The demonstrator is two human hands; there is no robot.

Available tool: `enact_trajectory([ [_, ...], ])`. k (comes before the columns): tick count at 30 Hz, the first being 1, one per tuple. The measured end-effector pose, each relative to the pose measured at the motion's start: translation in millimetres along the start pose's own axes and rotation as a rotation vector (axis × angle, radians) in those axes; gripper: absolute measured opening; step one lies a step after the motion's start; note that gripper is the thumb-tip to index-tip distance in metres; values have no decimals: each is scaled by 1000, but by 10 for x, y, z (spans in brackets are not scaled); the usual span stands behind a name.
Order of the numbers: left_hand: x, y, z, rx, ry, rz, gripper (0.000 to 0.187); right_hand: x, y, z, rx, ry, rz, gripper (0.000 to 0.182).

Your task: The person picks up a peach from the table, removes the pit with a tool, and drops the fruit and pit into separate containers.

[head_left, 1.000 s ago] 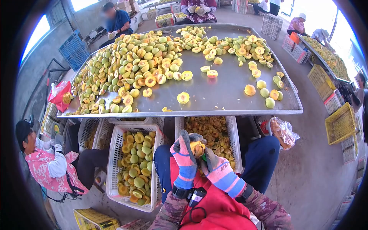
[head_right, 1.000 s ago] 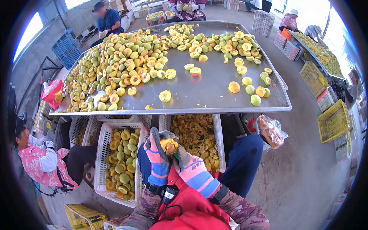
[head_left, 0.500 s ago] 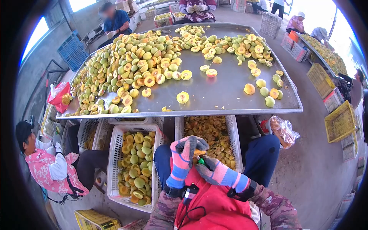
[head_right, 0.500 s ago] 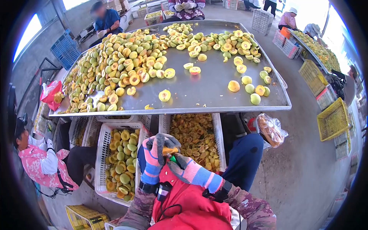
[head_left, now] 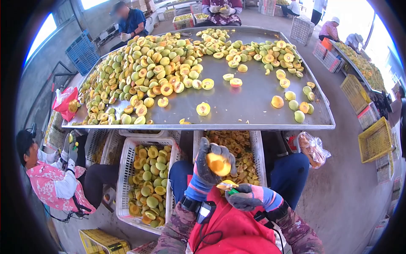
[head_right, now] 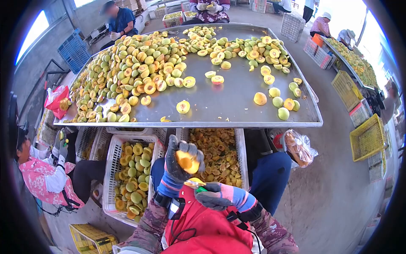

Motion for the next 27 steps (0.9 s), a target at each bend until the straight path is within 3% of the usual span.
enact_trajectory([
  [1,140,66,-34,-19,131,146,43,59,41,4,-3,-5,-4,33],
  [3,222,131,-85,-18,209,25,42,583,185,-40,-147,406,-406,30],
  [4,261,132,-135,-26,213,25,42,912,259,20,143,635,-1340,30],
  [5,353,140,-192,-41,263,63,40,909,264,1,142,631,-1336,30],
  [7,448,165,-212,-64,315,96,41,808,-60,-191,298,867,-1386,29],
  [9,483,207,-314,-146,354,223,39,518,-290,-234,352,900,-1344,26],
  [11,501,203,-298,-167,389,305,42,206,-581,-238,608,812,-943,26],
  [14,504,173,-323,-202,461,429,55,-129,-754,-39,674,886,-1204,23],
  [19,431,165,-401,-182,518,502,59,-162,-582,232,599,902,-1351,24],
  [21,479,148,-419,-240,528,508,57,-154,-496,278,515,836,-1379,25],
  [23,448,125,-470,-216,582,534,58,-110,-451,262,576,766,-1335,27],
  [26,442,86,-420,-153,414,293,64,-77,-390,337,574,600,-1255,28],
  [27,436,162,-417,-165,419,297,64,-59,-392,375,657,495,-1149,26],
])
Point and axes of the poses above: each hand's wrist, its own z-axis towards the middle knuckle, its own x-axis out of the back of the hand, y = z × x, the point moved 8 cm from there along z, towards the middle knuckle, and after that the axes turned 11 degrees about z, right-handed, at the moved point
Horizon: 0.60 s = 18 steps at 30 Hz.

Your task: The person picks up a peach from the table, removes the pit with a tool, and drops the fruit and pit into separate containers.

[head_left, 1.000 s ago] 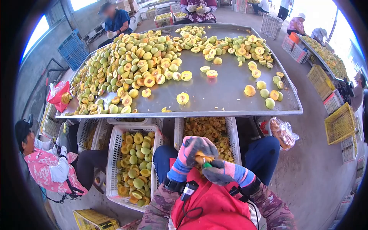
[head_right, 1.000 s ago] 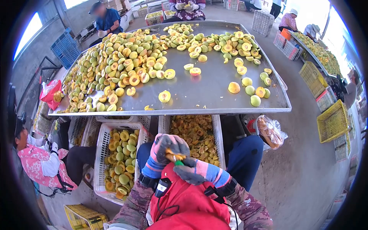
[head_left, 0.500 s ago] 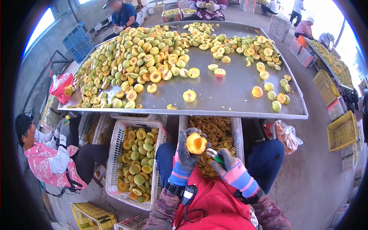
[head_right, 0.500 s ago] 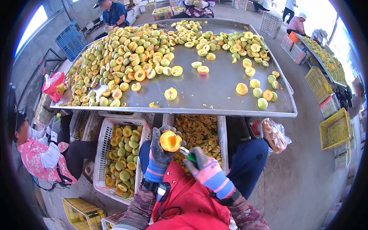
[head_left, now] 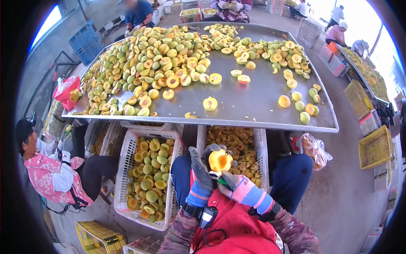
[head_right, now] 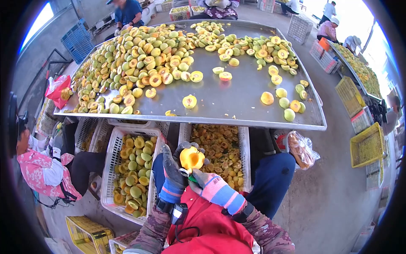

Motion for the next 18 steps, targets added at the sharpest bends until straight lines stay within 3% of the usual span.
enact_trajectory([
  [2,73,156,14,8,53,31,67,15,-3,-14,85,-26,150,25],
  [3,268,231,19,-35,67,44,68,70,129,-45,-128,14,333,27],
  [4,586,466,-66,-217,138,452,57,92,303,-120,-345,53,514,29],
  [5,968,625,-252,-271,212,363,46,79,552,-252,-520,76,673,32],
  [6,1350,781,-445,-330,282,279,35,233,661,-275,-414,73,283,28],
  [8,2409,1046,-1049,-291,652,598,30,393,922,-432,-449,112,-195,26],
  [9,3090,1080,-1389,-217,767,1042,31,437,990,-453,-441,126,-189,26],
  [10,3658,962,-1681,-70,707,1944,31,487,1044,-470,-422,174,-93,26],
  [11,4079,783,-1887,-93,536,2440,32,505,1084,-484,-408,218,4,26],
  [14,2201,1447,-1179,-448,825,1940,32,525,937,-397,-282,311,-135,24],
  [16,1568,1495,-284,-589,630,1611,34,489,899,-388,-199,370,-174,22],
  [18,867,1385,667,-613,462,1878,40,496,824,-422,-208,431,14,22],
])
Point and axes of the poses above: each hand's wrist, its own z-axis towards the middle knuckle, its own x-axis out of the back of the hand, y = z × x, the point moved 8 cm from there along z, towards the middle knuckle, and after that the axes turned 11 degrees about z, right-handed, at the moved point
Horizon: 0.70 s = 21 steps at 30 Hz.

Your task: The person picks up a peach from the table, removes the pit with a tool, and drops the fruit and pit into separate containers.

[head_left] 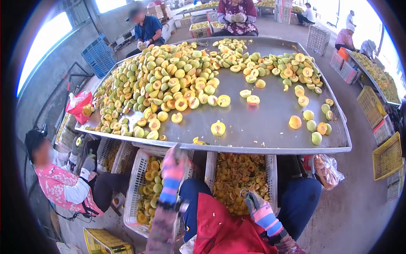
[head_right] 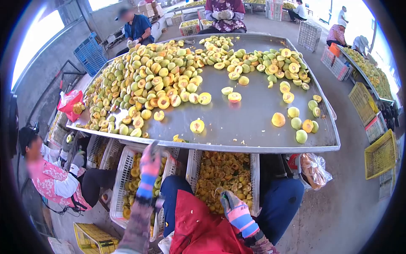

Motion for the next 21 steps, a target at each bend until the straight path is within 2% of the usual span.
enact_trajectory([
  [1,-220,399,363,-5,-101,6,46,-3,19,-38,-104,-62,45,22],
  [2,-621,524,643,-47,-142,0,51,56,-42,-94,-103,-48,41,22],
  [4,-1294,731,1031,86,-482,204,53,114,-111,-207,-106,-80,105,18],
  [5,-1469,753,1126,77,-478,196,53,157,-110,-248,-55,-95,94,22],
  [6,-1715,803,1184,-23,-570,322,56,224,-62,-267,-47,-87,85,22],
  [7,-1923,844,1188,-125,-662,454,59,319,-157,-306,159,-14,-76,22],
  [8,-2017,792,1186,-135,-662,453,59,368,-236,-400,359,60,-234,21],
  [10,-2073,609,1044,144,-632,-278,50,386,118,-294,-108,-14,345,17],
  [11,-1605,969,732,451,-696,-943,39,397,289,-305,-337,46,597,16],
  [12,-1425,1135,527,509,-761,-1312,35,295,219,-274,-620,138,1090,16],
  [13,-1227,1224,368,316,-680,-1427,37,300,59,-173,-629,146,1096,16],
  [14,-1087,1336,100,484,-772,-1703,42,219,-162,-58,-611,17,1187,22],
  [15,-811,1426,-82,218,-697,-1422,48,145,-352,44,-584,-114,1273,28],
  [16,-580,1516,-178,-149,-530,-1117,51,148,-408,127,-592,-107,1277,28],
  [17,-330,1584,-323,-416,-267,-795,55,98,-510,196,-560,-206,1307,25],
  [18,30,1844,-496,-763,86,-426,55,17,-591,202,-524,-307,1333,21],
  [19,24,1941,-532,-605,-180,-714,46,-95,-548,196,-533,-302,1332,21],
  [20,25,1934,-609,-604,-182,-718,46,138,-675,356,26,-45,696,21],
  [21,39,1896,-655,-538,-167,-681,38,237,-1056,245,541,196,16,22],
])
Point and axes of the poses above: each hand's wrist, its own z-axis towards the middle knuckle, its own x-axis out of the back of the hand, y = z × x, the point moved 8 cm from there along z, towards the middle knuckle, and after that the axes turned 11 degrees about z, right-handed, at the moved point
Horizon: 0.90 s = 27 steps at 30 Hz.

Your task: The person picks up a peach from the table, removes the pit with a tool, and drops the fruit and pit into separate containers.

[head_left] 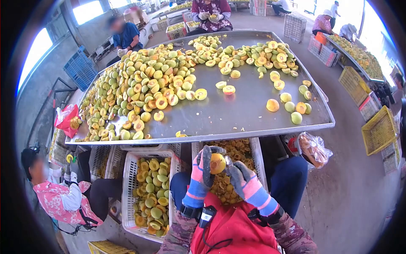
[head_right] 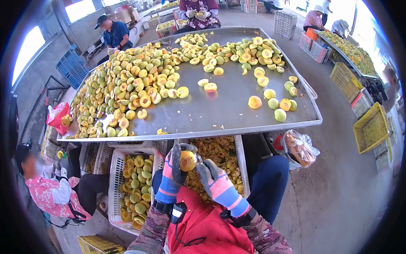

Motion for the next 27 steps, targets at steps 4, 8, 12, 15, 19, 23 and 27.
enact_trajectory([
  [4,-105,-126,-211,547,212,-416,26,-14,-38,-99,-442,-111,-118,17],
  [8,-44,-15,-242,539,251,-304,29,-102,-159,-173,-546,-196,-243,16],
  [12,-125,-21,-369,578,310,-398,33,-124,-280,-241,-188,-6,-33,12],
  [15,-53,119,-361,579,353,-391,36,-177,-114,-324,-488,-77,73,16],
  [19,-10,198,-337,654,382,-500,40,-180,-105,-337,-506,-103,-106,20],
  [23,-10,182,-320,642,287,-500,45,-219,-165,-309,-382,-139,-76,24],
  [27,-109,77,-389,668,329,-788,49,-285,-85,-420,-403,-123,186,28],
])
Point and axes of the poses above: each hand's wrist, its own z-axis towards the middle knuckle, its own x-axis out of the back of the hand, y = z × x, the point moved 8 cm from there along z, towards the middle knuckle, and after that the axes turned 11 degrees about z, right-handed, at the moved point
